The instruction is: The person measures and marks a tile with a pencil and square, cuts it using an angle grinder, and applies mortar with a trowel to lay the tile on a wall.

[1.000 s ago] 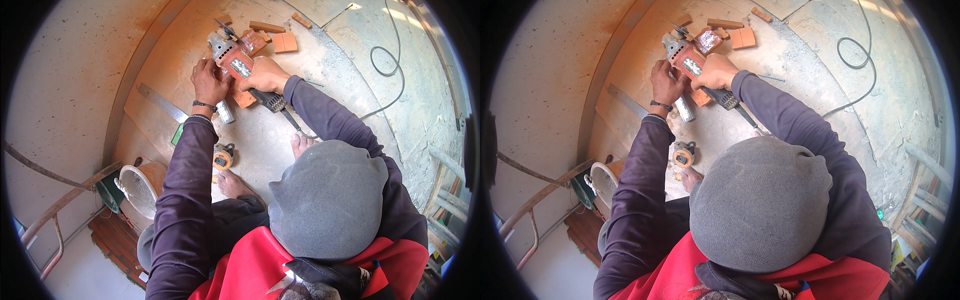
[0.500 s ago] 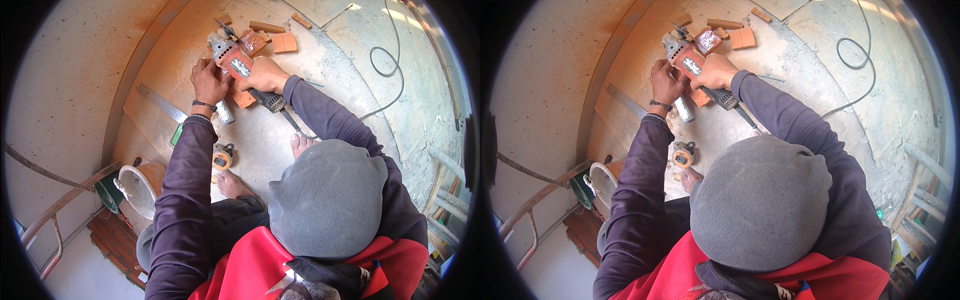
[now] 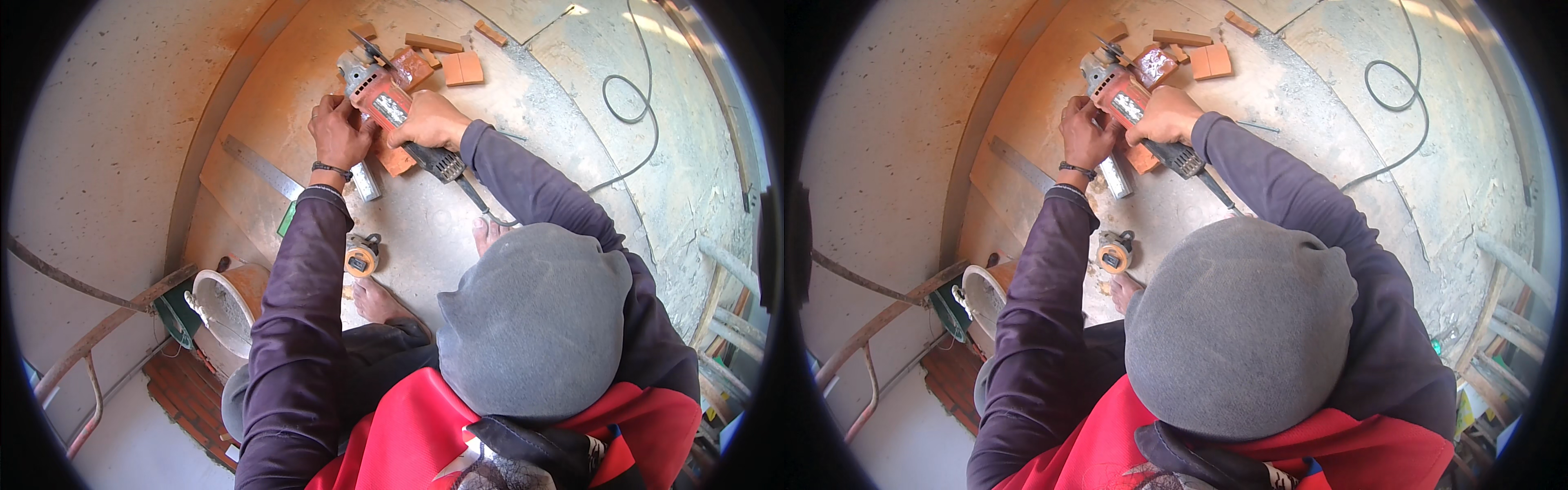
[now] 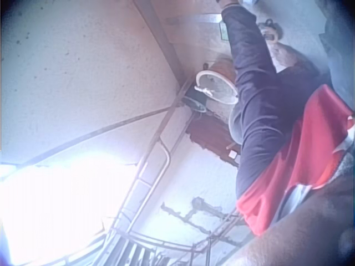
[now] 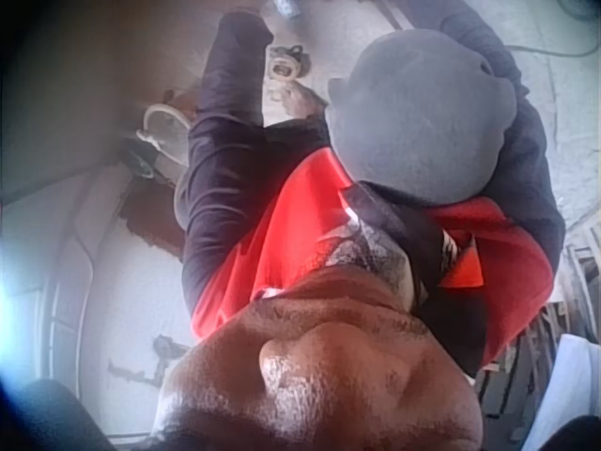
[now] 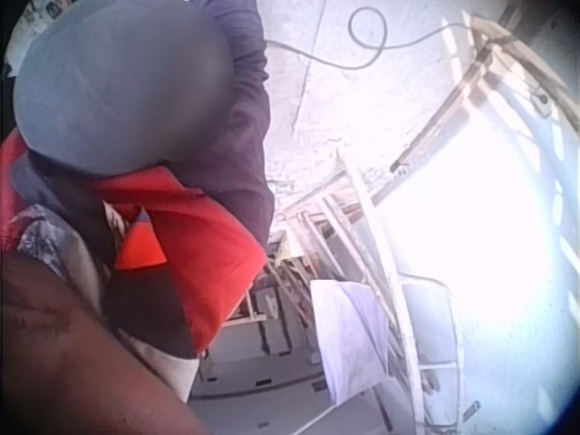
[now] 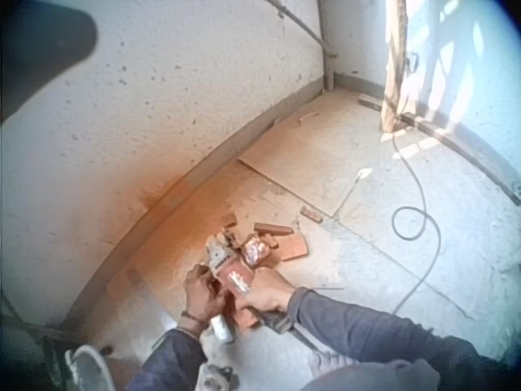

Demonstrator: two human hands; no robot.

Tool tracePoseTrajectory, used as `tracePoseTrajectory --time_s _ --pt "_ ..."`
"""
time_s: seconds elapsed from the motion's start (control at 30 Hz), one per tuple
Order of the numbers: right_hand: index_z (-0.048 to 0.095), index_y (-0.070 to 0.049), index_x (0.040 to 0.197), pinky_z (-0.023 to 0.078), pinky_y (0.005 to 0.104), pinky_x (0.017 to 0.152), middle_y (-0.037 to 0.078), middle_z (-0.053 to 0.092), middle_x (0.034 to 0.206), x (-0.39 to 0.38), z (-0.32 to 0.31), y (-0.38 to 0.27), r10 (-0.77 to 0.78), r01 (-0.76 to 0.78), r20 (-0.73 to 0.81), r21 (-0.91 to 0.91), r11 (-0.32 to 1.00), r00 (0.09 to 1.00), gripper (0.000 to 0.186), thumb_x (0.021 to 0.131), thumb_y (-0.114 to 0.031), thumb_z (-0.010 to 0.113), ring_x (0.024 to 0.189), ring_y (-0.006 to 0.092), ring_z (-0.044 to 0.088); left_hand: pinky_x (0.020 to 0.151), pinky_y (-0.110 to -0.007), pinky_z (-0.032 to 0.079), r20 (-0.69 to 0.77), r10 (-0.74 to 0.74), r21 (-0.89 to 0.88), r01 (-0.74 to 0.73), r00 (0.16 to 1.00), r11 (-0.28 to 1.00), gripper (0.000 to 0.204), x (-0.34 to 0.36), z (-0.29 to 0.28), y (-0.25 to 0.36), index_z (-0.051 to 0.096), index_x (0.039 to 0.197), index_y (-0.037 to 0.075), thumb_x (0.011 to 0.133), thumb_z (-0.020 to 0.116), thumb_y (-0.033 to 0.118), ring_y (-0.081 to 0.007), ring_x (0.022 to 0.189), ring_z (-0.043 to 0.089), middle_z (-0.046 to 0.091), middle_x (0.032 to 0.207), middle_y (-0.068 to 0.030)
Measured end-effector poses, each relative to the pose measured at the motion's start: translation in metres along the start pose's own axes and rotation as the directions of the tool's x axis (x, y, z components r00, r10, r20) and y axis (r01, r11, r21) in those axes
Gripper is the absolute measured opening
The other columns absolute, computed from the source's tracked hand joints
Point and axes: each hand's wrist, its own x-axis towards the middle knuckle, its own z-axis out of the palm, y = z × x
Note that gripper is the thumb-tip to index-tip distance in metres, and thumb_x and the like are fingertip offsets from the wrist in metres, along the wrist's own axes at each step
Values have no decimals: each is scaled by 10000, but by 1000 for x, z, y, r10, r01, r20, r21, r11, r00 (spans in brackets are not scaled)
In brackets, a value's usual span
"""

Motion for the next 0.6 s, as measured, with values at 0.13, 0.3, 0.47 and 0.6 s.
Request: tracePoseTrajectory --time_s 0.13,0.3,0.47,0.6 --pt "703 72 807 543 352 703 236 699 847 0 -3 -2 24 -23 24 -18 1000 999 560 567 -427 786 764 324 692 909 -463 400 10 -1 -2 1 1000 1000 400 1 0 1 717 1001 79 718 777 355 -322 1035 530 592 1065 -116" --pt "702 74 804 542 354 707 236 698 846 -4 -6 -7 37 -37 32 3 999 999 562 565 -427 791 764 325 692 900 -459 407 -5 4 9 -4 1000 1000 394 2 -1 0 719 975 75 714 777 364 -322 1015 537 594 1044 -110" --pt "701 74 803 541 355 708 240 696 852 -7 -8 -8 70 -71 27 34 997 997 555 563 -416 799 769 327 690 885 -454 417 1 8 -5 -8 1000 1000 374 4 -3 2 722 912 68 709 778 377 -321 1000 543 598 1026 -108" --pt "701 75 804 539 356 709 241 695 857 -8 -7 -8 72 -73 51 11 997 996 552 565 -412 800 768 325 687 886 -457 415 15 -9 2 9 1000 1000 352 5 -3 1 720 858 68 711 775 384 -320 1003 543 600 1025 -106"
